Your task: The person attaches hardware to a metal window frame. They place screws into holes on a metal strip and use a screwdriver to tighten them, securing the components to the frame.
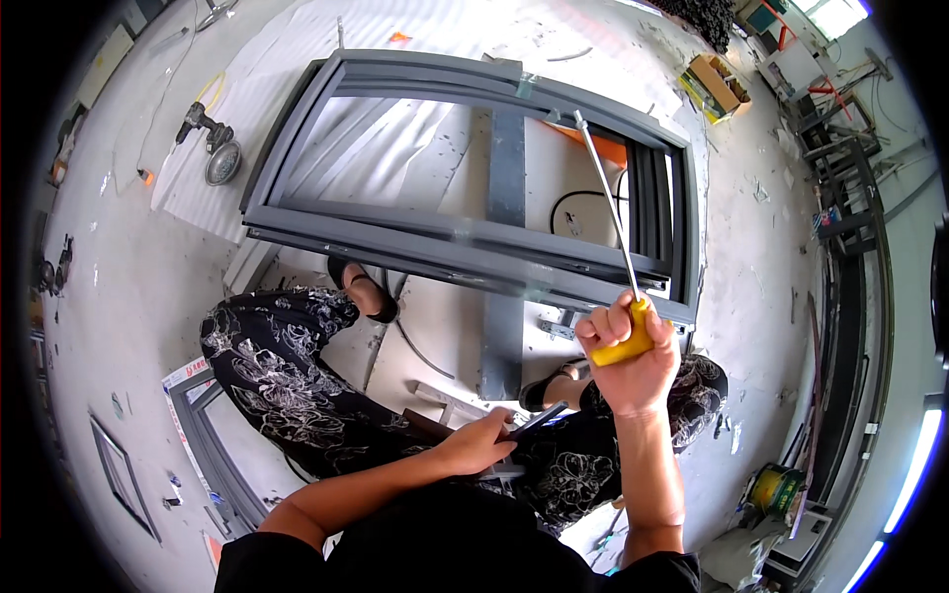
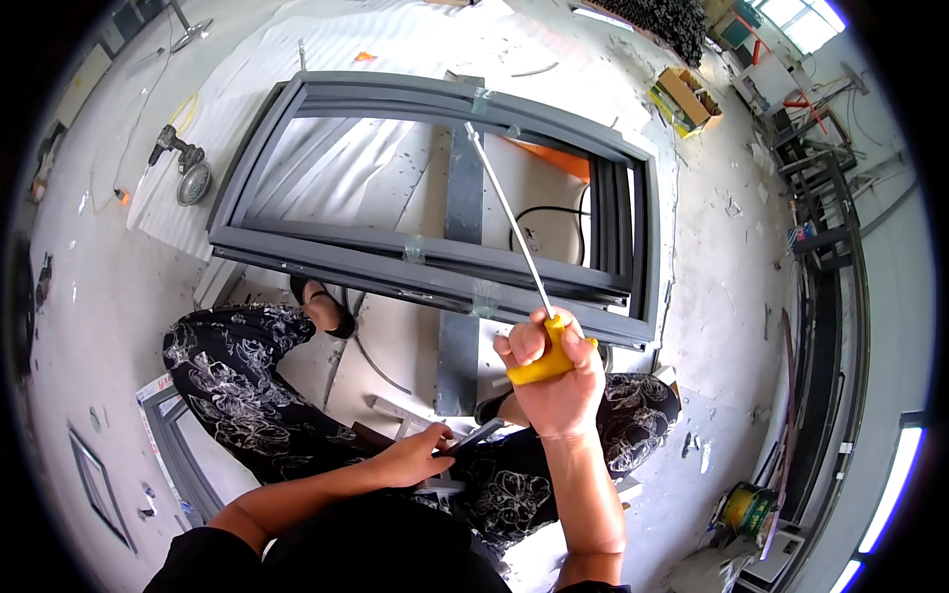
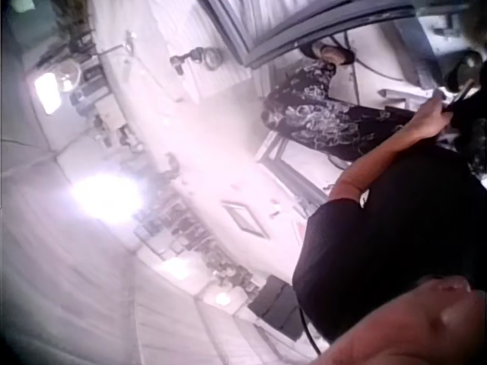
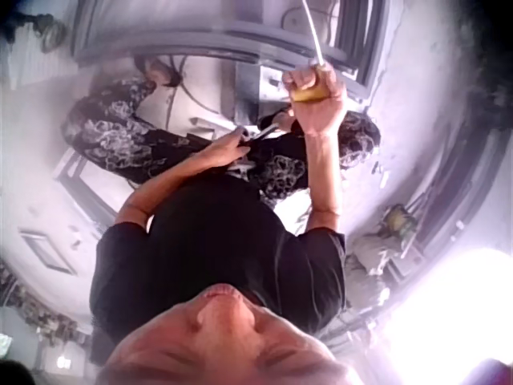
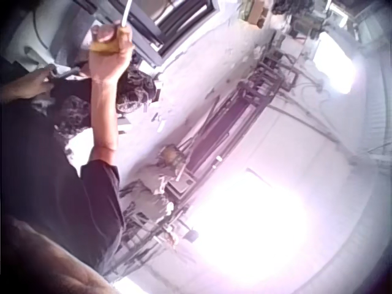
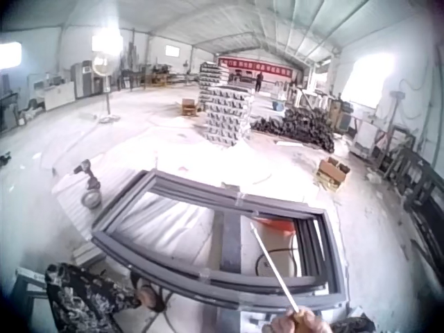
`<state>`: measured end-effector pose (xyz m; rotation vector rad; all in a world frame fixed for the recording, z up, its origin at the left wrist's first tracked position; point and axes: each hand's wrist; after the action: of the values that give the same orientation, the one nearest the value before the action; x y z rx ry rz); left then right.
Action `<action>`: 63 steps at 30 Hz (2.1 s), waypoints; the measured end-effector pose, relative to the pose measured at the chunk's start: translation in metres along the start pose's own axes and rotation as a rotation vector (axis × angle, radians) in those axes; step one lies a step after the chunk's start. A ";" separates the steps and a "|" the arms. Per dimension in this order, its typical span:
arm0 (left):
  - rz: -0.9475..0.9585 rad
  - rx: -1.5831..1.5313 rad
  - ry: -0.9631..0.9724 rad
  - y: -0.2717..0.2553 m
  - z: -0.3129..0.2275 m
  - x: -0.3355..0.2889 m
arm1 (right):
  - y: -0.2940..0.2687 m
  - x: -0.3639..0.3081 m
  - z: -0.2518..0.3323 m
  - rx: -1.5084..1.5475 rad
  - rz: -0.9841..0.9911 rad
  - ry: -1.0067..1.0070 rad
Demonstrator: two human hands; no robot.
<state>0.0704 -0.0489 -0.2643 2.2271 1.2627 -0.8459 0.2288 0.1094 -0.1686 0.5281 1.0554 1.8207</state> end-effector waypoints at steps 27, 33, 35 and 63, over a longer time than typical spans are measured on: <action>-0.177 -1.221 -0.113 -0.081 0.067 0.064 | -0.117 0.162 -0.052 -0.792 0.012 0.261; -0.471 -1.467 -0.164 -0.101 0.102 0.116 | -0.164 0.197 -0.088 -0.750 0.117 0.419; -0.483 -1.594 -0.191 -0.106 0.112 0.131 | -0.169 0.203 -0.097 -0.725 0.151 0.499; -0.163 -1.922 0.039 -0.152 0.078 0.192 | -0.158 0.203 -0.093 -0.736 0.056 0.622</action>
<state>-0.0095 0.0905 -0.4651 0.5477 1.2436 0.4313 0.1460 0.2773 -0.3679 -0.4816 0.6560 2.3055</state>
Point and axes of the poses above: each hand's wrist, its own x-axis towards the middle knuckle, its own y-axis out of the palm, z = x × y, and after that the axes turned 1 degree about -y, right-handed
